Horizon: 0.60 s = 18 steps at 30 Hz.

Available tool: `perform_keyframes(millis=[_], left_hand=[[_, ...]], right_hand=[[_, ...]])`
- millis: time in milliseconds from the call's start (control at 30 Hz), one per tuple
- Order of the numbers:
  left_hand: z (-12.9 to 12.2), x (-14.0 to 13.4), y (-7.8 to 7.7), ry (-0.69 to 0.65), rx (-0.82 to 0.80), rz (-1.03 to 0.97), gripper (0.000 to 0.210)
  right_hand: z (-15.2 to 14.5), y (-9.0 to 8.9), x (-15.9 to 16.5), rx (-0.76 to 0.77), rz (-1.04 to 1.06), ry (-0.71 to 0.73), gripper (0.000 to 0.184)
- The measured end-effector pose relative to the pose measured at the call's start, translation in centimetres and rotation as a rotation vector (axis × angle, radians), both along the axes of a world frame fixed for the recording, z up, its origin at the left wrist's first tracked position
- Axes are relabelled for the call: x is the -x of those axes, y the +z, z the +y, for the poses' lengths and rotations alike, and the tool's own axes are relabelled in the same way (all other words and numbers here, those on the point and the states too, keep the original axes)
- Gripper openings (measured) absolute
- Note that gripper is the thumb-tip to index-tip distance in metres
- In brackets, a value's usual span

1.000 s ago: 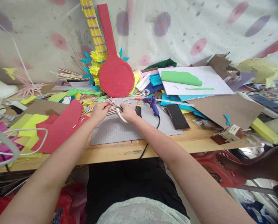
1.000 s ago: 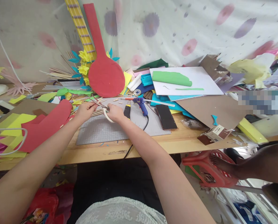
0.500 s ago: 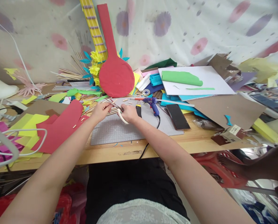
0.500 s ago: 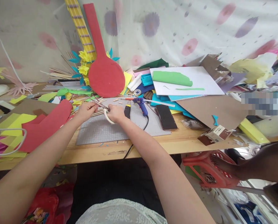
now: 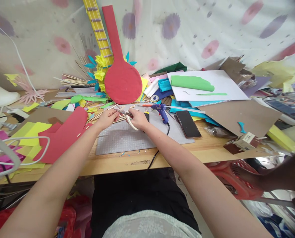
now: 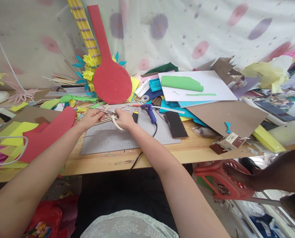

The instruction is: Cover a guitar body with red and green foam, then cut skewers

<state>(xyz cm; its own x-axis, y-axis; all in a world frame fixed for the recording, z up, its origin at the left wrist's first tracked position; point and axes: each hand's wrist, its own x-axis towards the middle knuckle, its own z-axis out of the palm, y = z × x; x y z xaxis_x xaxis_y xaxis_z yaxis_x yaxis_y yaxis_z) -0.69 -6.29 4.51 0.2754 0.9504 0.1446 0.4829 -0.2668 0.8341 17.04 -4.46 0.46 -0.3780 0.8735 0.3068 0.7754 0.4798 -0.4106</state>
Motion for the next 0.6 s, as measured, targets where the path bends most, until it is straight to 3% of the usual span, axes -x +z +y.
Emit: perform_keyframes(millis=[100, 233, 367, 600], left_hand=[[-0.1, -0.1, 0.1, -0.031, 0.112, -0.124, 0.027], [-0.1, 0.0, 0.3, -0.034, 0.126, -0.128, 0.028], [0.2, 0.2, 0.0, -0.009, 0.023, -0.022, 0.03], [1.2, 0.5, -1.4, 0.174, -0.116, 0.112, 0.026]], right_hand=[[-0.1, 0.2, -0.1, -0.003, -0.003, -0.003, 0.023], [-0.4, 0.5, 0.0, -0.014, -0.013, -0.033, 0.026], [-0.6, 0.6, 0.4, -0.002, -0.058, -0.083, 0.029], [-0.1, 0.9, 0.9, 0.13, -0.091, -0.07, 0.03]])
